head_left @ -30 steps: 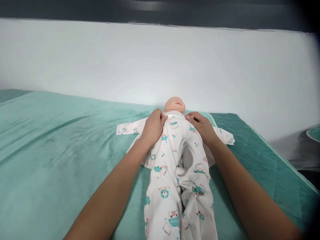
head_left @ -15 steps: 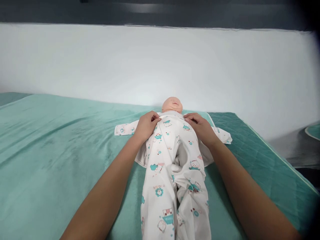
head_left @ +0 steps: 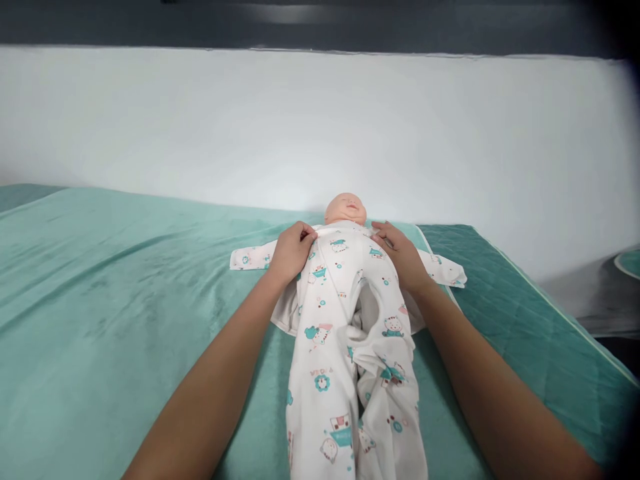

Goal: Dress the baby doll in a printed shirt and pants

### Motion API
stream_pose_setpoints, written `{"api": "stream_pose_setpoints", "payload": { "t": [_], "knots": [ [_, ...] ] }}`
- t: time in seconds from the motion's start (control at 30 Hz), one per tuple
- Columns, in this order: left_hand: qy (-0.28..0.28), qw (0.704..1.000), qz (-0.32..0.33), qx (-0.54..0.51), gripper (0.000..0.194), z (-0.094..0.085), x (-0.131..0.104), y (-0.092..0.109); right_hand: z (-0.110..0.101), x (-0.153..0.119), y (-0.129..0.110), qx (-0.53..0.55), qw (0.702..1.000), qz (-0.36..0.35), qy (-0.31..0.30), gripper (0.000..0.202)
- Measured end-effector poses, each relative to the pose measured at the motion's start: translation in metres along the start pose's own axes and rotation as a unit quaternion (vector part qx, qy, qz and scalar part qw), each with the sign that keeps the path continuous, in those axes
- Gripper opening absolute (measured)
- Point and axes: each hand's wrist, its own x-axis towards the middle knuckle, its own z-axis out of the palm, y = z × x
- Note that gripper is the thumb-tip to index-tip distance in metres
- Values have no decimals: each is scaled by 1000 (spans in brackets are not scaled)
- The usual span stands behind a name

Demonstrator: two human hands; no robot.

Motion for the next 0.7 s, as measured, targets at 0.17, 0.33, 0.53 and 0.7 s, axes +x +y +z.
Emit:
{"api": "stream_pose_setpoints", "payload": {
  "t": [0.17,0.33,0.53,0.7],
  "knots": [
    [44,998,22,25,10,10,3,-8,-3,5,5,-59,994,89,-9,28],
    [23,999,25,18,10,12,4,-8,0,9,7,-97,987,114,52,29],
    [-39,997,-13,-61,9,3,0,1,0,2,6,85,992,97,6,24],
    [-51,996,1,-73,16,-4,-7,1,-7,-11,0,88,993,80,-7,18]
  ]
}}
